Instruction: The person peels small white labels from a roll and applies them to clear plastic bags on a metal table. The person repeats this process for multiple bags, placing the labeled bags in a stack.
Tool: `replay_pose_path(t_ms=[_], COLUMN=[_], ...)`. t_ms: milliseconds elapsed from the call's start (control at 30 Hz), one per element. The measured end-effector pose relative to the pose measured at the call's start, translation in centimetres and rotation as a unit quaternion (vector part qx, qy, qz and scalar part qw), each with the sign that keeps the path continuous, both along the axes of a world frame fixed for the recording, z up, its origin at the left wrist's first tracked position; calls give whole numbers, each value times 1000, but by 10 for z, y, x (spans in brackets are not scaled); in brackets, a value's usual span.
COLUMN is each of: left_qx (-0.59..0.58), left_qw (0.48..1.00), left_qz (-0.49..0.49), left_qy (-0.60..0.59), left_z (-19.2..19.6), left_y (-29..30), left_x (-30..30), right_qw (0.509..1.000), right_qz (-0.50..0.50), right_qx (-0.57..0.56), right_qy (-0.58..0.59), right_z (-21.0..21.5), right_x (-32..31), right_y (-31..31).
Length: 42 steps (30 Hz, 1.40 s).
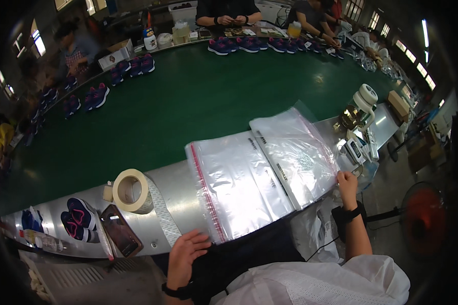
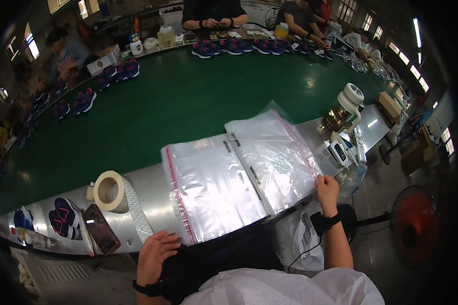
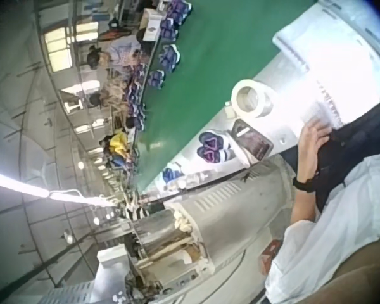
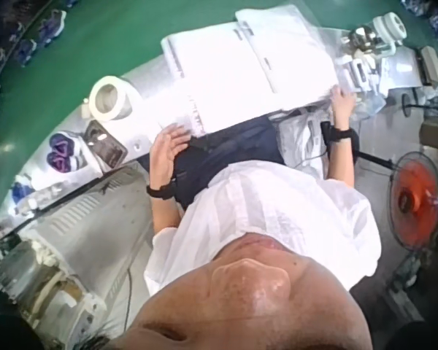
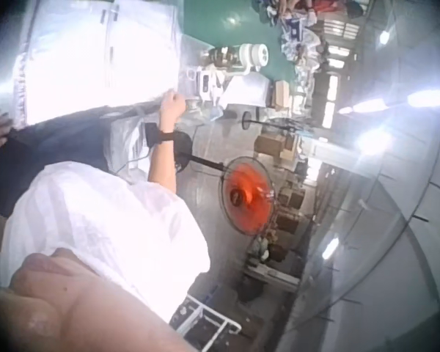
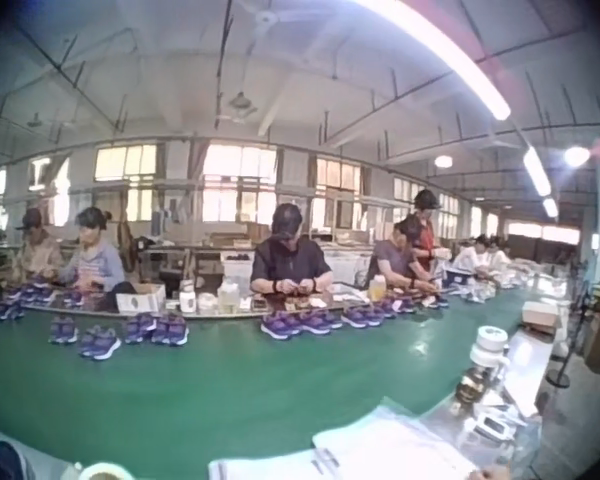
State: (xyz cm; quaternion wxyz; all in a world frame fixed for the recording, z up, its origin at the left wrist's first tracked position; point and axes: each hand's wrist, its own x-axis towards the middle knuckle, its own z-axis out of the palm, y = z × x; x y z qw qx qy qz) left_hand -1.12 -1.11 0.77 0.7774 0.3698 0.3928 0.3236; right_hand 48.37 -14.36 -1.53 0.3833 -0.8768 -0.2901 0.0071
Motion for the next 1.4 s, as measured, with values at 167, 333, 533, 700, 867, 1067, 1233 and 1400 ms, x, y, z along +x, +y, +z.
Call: replay_pose_path(t_ms=[167,333,533,700,867,1067,1233,1400], left_qx=[15,42,136,424,518,528,521,532], left_qw=[989,976,972,853,718,696,756,794], left_qz=[118,177,49,-195,-275,-252,-189,-116], left_qy=[86,121,185,234,375,416,348,269], left_z=[11,11,42,76,31,4,-11,-26], left_y=[-15,-20,3,86,174,192,202,217], left_x=[-44,-53,-12,92,210,277,289,292], right_qw=[994,990,972,960,971,876,791,793], right_qz=[44,30,117,193,234,408,570,485], right_qx=[83,77,30,-79,-17,-192,-120,-163], right_qy=[-61,-118,-199,-188,-37,-173,-188,-331], right_z=[0,49,111,83,98,105,70,54], right_x=[-6,-24,-40,-24,-10,74,64,64], right_y=[8,31,49,47,56,118,155,179])
